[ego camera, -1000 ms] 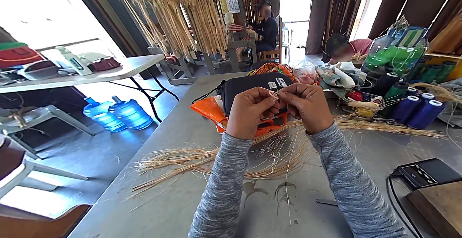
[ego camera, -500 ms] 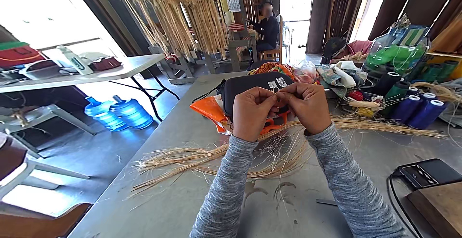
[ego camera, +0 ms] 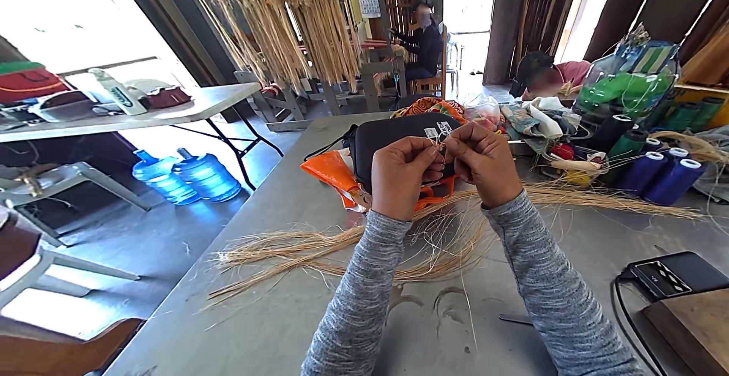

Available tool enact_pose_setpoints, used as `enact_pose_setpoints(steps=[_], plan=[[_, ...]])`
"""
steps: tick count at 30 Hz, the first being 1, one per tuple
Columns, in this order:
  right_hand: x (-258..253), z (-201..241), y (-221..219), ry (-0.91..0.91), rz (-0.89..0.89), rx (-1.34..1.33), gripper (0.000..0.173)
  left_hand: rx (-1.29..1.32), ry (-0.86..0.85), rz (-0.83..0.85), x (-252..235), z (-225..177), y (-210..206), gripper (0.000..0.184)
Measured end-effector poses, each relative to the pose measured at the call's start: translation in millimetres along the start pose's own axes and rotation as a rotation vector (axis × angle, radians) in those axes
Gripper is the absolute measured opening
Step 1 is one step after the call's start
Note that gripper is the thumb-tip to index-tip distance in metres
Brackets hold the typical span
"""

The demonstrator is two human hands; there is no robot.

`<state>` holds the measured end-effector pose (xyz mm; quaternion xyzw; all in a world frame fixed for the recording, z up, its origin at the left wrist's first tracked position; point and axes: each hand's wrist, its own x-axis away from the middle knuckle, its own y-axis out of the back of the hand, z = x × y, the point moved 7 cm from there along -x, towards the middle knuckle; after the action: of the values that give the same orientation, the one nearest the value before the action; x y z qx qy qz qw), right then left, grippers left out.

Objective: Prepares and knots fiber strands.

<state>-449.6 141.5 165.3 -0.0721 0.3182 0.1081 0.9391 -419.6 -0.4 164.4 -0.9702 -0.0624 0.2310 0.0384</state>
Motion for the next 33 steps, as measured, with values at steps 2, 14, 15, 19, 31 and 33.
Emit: enact_pose_setpoints(steps=[2, 14, 15, 19, 31, 33], plan=[[-1, 0, 3, 0.036, 0.017, 0.033, 0.007, -0.093, -0.045, -0.009, 1, -3, 0, 0.006], [-1, -4, 10, -0.187, 0.147, 0.097, 0.014, -0.636, -0.477, -0.019, 15, -17, -16, 0.008], [0, -5, 11, -0.204, 0.139, 0.108, 0.014, -0.639, -0.474, -0.024, 16, -16, -16, 0.008], [0, -3, 12, -0.246, 0.103, 0.225, 0.012, -0.559, -0.422, -0.041, 13, -11, -14, 0.005], [-1, 1, 14, -0.185, 0.099, 0.385, 0.006, -0.368, -0.264, 0.032, -1, 1, -9, 0.009], [-1, 5, 14, -0.124, 0.086, 0.372, 0.016, -0.294, -0.17, 0.031, -3, 5, -7, 0.007]])
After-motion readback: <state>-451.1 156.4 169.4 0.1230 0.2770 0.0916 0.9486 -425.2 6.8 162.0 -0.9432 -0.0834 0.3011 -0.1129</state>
